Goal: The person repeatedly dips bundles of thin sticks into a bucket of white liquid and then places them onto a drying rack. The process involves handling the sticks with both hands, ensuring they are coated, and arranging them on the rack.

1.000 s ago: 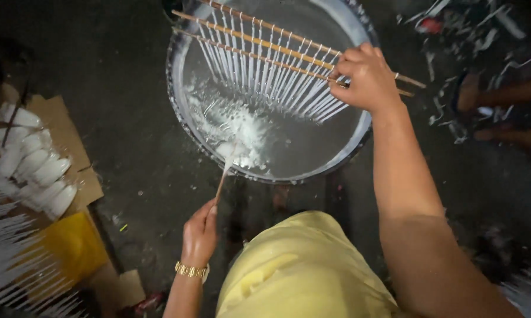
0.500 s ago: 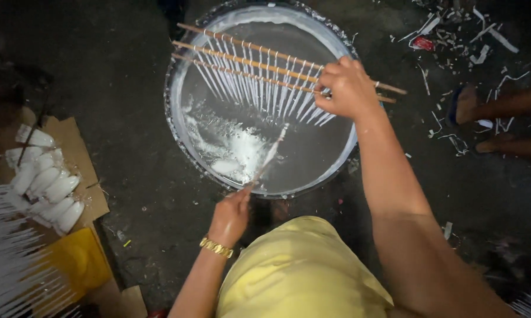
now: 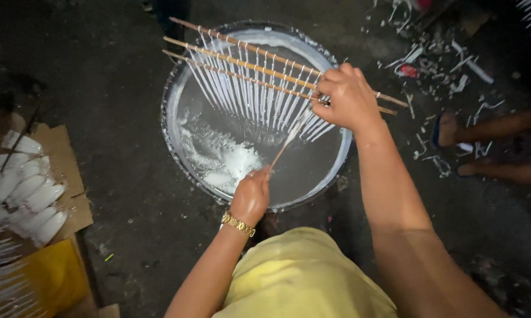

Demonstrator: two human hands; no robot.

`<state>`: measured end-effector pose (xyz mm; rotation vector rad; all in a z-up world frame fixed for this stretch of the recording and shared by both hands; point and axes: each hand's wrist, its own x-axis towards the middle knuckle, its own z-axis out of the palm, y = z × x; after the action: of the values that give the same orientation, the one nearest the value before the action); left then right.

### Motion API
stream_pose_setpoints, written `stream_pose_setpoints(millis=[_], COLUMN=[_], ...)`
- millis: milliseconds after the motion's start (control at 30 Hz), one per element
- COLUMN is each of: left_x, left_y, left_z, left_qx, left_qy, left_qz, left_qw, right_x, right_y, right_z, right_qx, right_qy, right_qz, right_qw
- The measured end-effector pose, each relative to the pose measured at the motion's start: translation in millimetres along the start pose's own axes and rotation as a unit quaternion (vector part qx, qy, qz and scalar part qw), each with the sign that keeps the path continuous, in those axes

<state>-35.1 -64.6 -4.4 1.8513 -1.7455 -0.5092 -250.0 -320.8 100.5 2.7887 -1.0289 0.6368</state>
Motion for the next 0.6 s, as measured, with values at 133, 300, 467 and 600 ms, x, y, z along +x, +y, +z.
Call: stream_pose_setpoints(millis=[133,300,467,600], left_x=[27,49,54,53], left_y=[11,30,39,27], left_z=[1,-7,-6,5], left_qx=[-0.017,-0.081,-0.082,-0.023], left_qy=[0.040,-0.009,-0.114,-0.143], left_qz=[0.024,-0.015,-0.150,-0.127], left_qw=[0.999,0.997,0.979,0.981], right_x=[17,39,51,53], right_y=[-5,-33,-45,-50], right_z=[-50,-120,-157,-171], right_qx=[-0.019,0.007,-0.018,-0.008], right_qy=[0.008,-0.008,0.034,0.034], right_qz=[-0.004,-0.034,-0.064,-0.072], right_qw=[1.000,0.999,0.997,0.997])
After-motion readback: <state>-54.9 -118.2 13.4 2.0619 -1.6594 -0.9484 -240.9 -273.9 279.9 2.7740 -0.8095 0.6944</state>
